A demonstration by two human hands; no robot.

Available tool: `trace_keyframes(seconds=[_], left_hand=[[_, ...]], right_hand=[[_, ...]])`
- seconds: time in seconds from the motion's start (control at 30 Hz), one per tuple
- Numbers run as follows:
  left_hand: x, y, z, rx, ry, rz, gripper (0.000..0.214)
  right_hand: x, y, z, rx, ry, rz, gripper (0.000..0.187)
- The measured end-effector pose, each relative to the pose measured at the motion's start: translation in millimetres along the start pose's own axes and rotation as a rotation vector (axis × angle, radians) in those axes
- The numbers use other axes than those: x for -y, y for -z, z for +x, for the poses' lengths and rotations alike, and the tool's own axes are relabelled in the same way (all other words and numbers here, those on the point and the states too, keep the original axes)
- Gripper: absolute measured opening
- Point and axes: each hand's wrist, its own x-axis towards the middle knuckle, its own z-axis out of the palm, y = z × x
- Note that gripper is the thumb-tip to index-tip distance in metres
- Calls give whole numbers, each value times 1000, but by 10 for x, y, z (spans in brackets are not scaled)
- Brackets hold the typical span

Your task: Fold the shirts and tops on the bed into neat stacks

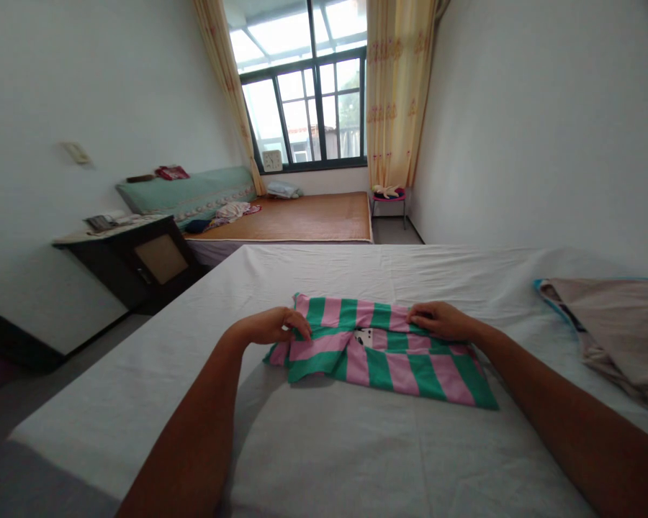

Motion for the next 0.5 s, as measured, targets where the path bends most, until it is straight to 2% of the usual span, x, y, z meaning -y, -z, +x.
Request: trace_keyframes(seconds=[0.17,0.37,0.43,0.5], left_hand=[[-47,-60,-43,50,-35,100,37],[-5,-109,65,2,-59,94,32],[16,-148,134,-108,-46,34,28],[58,-226,245,-288,34,-10,24]], right_hand=[[5,-19,-3,-25,-7,0,33],[-69,-48,10,-38,-29,19,33],[-82,-56,13,-47,-29,20,33],[-81,-64,14,-50,-26,10,34]])
